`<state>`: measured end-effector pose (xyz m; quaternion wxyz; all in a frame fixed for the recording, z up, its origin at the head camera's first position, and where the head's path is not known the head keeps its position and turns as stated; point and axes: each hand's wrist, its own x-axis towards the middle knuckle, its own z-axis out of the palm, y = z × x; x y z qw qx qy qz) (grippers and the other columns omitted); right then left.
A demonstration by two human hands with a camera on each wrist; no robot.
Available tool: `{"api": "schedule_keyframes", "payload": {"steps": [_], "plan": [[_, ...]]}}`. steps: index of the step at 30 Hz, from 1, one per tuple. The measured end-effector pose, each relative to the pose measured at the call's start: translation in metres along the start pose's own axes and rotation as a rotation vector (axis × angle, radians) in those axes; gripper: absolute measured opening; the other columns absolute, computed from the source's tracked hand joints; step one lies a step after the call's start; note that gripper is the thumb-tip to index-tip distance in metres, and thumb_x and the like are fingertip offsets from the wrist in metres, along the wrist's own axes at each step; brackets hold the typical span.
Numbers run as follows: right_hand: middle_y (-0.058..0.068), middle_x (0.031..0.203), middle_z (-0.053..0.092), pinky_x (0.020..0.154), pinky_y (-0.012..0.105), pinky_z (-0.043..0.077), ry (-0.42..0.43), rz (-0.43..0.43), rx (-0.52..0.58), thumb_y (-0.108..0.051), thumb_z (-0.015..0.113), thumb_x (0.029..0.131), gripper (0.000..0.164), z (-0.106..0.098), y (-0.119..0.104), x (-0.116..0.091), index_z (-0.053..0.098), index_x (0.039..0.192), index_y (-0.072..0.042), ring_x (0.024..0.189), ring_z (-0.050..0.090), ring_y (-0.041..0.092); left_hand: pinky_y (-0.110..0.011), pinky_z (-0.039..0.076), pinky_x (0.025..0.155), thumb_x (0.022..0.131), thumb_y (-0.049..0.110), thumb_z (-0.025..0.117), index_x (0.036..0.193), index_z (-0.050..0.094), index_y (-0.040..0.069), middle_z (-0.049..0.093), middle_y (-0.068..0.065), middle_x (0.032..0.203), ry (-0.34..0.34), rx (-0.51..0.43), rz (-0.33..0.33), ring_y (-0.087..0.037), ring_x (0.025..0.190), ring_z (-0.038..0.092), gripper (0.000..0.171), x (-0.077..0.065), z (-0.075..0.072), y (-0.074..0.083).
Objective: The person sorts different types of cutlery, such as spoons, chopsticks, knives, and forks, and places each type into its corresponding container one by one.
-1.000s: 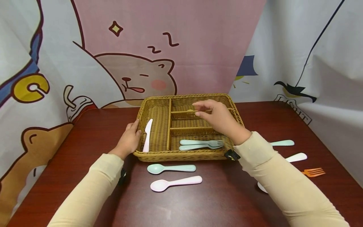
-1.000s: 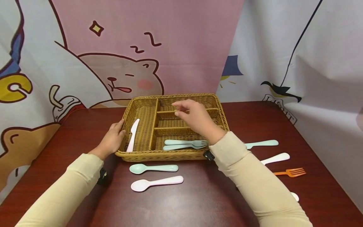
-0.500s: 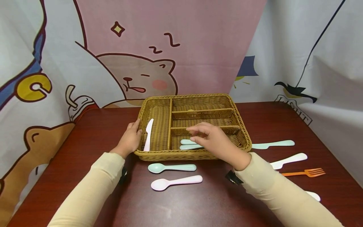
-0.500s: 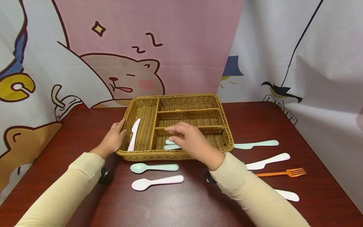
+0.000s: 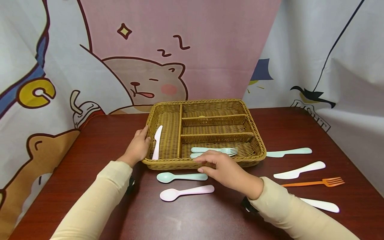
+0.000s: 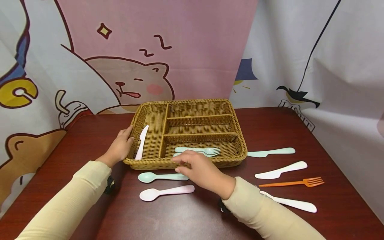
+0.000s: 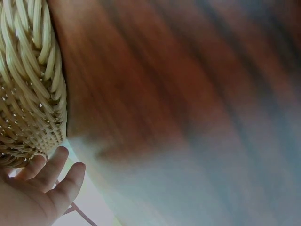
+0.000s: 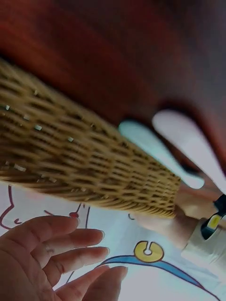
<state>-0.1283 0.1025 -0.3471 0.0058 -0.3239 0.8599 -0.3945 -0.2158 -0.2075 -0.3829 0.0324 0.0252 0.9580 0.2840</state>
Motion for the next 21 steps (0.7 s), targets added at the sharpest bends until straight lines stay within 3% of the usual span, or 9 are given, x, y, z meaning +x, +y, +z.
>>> {"api": "schedule_keyframes", "payload": {"steps": [10,21], "plan": [[-0.001,0.110,0.068,0.082,0.031,0.051,-0.129,0.044,-0.049,-0.012,0.073,0.086,0.025,0.017,0.006,-0.010,0.073,0.111,-0.011,0.102,0.062,0.014,-0.053,0.027,0.111,0.105,0.017,0.031,0.155,0.011,0.002,0.023,-0.027,0.150,0.001,0.013,0.000,-0.043,0.135,0.034,0.056,0.000,0.000,-0.001],[-0.006,0.103,0.067,0.081,0.029,0.050,-0.255,0.046,-0.141,-0.014,0.075,0.084,0.024,0.026,0.012,-0.012,0.074,0.108,-0.013,0.095,0.062,0.009,-0.054,0.028,0.110,0.105,0.018,0.031,0.155,0.010,0.003,0.023,-0.026,0.150,0.000,0.002,-0.007,-0.043,0.135,0.034,0.057,0.000,0.000,-0.001]]}}
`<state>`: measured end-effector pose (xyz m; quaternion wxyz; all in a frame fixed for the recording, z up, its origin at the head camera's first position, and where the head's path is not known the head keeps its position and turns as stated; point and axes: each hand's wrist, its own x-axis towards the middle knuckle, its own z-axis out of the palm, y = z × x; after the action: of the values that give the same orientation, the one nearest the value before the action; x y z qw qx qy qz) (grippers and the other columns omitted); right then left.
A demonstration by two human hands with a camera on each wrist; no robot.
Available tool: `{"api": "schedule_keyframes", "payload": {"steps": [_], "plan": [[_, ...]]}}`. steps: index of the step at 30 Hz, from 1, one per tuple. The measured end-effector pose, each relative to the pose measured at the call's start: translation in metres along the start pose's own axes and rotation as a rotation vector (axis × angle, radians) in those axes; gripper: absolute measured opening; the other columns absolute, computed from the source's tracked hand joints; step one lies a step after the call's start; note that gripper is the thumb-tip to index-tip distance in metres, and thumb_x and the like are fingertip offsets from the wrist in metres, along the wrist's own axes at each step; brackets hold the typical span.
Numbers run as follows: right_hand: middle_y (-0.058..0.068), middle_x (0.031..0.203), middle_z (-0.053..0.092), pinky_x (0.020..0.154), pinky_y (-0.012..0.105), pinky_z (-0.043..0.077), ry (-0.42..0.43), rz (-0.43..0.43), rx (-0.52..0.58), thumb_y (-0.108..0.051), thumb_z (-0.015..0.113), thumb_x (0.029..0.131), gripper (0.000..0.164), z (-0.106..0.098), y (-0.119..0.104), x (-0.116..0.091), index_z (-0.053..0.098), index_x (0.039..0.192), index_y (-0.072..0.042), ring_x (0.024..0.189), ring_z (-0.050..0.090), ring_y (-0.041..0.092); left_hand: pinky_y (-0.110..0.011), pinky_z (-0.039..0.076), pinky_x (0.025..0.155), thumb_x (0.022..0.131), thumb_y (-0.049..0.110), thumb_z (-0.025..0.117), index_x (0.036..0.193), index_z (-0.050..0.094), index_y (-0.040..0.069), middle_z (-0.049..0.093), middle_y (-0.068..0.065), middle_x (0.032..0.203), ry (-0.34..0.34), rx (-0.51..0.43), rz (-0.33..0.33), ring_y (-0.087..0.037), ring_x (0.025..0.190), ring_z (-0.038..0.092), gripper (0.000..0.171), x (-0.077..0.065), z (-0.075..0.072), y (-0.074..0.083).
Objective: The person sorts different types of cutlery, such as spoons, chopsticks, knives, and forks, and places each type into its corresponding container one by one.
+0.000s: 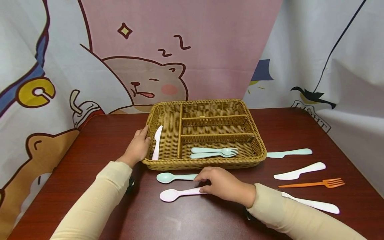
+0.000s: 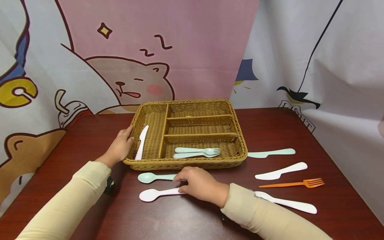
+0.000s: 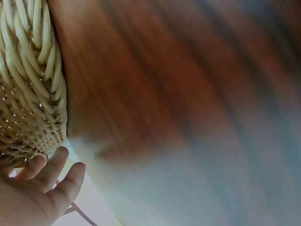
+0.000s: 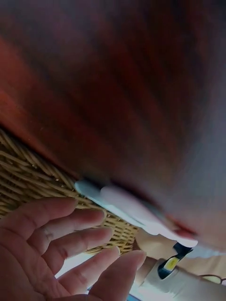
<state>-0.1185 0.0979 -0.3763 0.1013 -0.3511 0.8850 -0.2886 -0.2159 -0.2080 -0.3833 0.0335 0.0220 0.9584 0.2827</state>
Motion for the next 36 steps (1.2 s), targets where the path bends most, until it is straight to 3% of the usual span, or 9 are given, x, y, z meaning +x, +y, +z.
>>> {"api": "schedule_keyframes", "payload": {"steps": [7,18,36], "plan": [[-0.006,0.098,0.068,0.075,0.028,0.051,-0.009,-0.021,-0.101,-0.015,0.077,0.080,0.023,0.0047,-0.0026,0.0013,0.076,0.103,-0.015,0.089,0.062,0.008,-0.054,0.028,0.110,0.105,0.017,0.031,0.155,0.009,0.003,0.022,-0.026,0.150,-0.001,-0.004,0.007,-0.043,0.135,0.033,0.057,-0.0004,-0.0002,-0.0008],[-0.004,0.095,0.067,0.077,0.031,0.051,-0.036,-0.073,-0.268,-0.013,0.082,0.072,0.028,0.0081,-0.0031,0.0011,0.077,0.100,-0.015,0.091,0.063,0.014,-0.054,0.028,0.110,0.105,0.017,0.030,0.155,0.009,0.003,0.022,-0.026,0.150,-0.006,-0.006,0.004,-0.043,0.135,0.034,0.056,-0.0014,0.0001,-0.0035],[-0.006,0.082,0.062,0.065,0.023,0.046,-0.069,-0.150,-0.260,-0.004,0.075,0.070,0.019,0.0078,-0.0029,0.0042,0.075,0.087,-0.015,0.075,0.056,0.004,-0.055,0.028,0.110,0.105,0.017,0.030,0.155,0.008,0.003,0.022,-0.026,0.150,-0.006,-0.007,0.016,-0.043,0.135,0.034,0.056,-0.0009,0.0001,-0.0015]]}}
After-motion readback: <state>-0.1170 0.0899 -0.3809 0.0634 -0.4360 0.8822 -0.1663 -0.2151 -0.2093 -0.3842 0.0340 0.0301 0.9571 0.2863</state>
